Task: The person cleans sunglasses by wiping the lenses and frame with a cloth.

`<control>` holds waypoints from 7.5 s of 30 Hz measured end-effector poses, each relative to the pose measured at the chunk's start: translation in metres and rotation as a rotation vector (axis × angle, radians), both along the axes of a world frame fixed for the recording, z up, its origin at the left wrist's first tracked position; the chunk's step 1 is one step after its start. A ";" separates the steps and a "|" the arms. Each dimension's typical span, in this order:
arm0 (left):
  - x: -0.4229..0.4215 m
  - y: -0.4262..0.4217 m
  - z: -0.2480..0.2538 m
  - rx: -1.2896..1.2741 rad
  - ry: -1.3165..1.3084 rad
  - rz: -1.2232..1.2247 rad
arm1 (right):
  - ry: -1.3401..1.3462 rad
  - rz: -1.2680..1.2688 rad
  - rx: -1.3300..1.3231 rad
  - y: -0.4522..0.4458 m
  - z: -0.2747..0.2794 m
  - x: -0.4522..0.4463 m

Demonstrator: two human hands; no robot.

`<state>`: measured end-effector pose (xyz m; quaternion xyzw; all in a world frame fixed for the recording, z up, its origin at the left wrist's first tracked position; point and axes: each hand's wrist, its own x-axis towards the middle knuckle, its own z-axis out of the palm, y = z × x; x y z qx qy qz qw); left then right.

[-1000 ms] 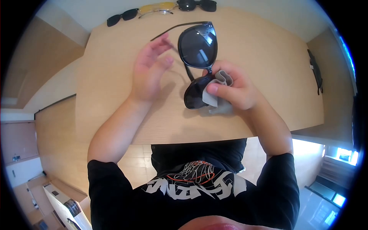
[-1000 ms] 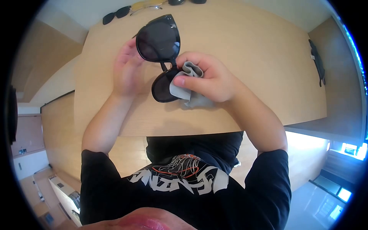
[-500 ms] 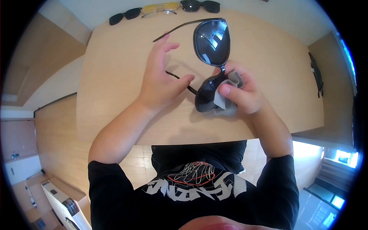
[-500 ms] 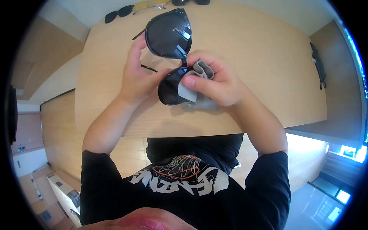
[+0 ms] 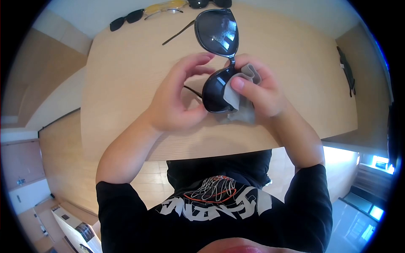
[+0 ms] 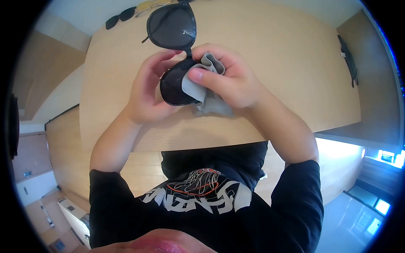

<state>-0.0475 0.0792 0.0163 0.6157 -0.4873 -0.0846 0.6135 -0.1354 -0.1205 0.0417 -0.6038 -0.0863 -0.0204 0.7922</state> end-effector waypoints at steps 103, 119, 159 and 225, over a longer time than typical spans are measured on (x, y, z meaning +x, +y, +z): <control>-0.003 0.004 -0.010 -0.206 0.180 -0.156 | 0.041 -0.113 -0.205 0.009 0.007 0.003; -0.006 0.002 -0.012 -0.142 0.231 -0.119 | -0.202 -0.218 -0.603 0.010 0.001 0.003; -0.006 0.008 -0.008 -0.211 0.270 -0.157 | -0.039 -0.168 -0.215 0.014 0.009 0.000; -0.021 0.016 -0.012 -0.089 0.145 -0.245 | -0.159 -0.506 -0.133 -0.001 0.014 0.007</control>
